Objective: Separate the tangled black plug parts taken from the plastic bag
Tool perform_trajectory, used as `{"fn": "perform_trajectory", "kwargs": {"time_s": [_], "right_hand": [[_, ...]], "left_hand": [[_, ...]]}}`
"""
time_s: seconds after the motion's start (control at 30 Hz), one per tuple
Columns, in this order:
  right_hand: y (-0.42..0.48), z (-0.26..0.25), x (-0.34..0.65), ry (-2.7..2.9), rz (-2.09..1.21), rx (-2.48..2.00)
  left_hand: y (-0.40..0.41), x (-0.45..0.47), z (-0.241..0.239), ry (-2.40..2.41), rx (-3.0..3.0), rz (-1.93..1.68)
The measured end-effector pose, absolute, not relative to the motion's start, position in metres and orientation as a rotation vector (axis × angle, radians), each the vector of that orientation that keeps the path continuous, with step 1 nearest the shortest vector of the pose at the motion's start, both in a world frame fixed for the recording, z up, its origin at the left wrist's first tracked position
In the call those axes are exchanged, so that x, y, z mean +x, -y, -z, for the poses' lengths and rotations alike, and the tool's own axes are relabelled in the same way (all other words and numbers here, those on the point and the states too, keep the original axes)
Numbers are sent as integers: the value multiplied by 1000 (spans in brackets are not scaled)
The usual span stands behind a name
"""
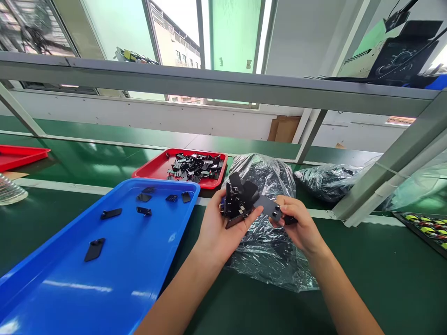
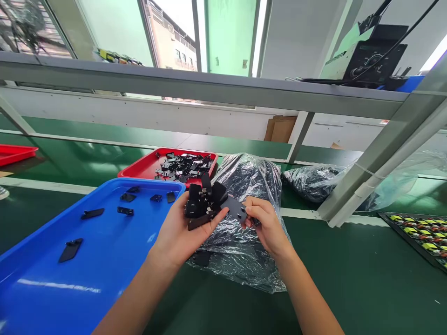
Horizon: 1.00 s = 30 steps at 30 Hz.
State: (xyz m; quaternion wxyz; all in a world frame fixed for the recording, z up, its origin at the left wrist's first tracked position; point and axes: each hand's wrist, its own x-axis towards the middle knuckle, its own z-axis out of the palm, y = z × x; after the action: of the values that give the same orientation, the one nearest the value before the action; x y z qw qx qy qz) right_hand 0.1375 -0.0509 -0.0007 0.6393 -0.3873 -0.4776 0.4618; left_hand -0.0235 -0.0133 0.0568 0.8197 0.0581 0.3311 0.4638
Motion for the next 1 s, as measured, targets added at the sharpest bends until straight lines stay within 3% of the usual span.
{"fn": "perform_trajectory", "kwargs": {"time_s": [0.47, 0.73, 0.9, 1.0], "right_hand": [[60, -9, 139, 1156, -946, -1037], [71, -14, 140, 1432, -585, -1307], [71, -18, 141, 1473, -732, -1262], [67, -18, 143, 1267, -1008, -934]], "left_hand": [[10, -10, -43, -766, 113, -916], [8, -3, -33, -786, 116, -861], [9, -2, -32, -761, 106, -872], [10, -3, -35, -750, 130, -851]]}}
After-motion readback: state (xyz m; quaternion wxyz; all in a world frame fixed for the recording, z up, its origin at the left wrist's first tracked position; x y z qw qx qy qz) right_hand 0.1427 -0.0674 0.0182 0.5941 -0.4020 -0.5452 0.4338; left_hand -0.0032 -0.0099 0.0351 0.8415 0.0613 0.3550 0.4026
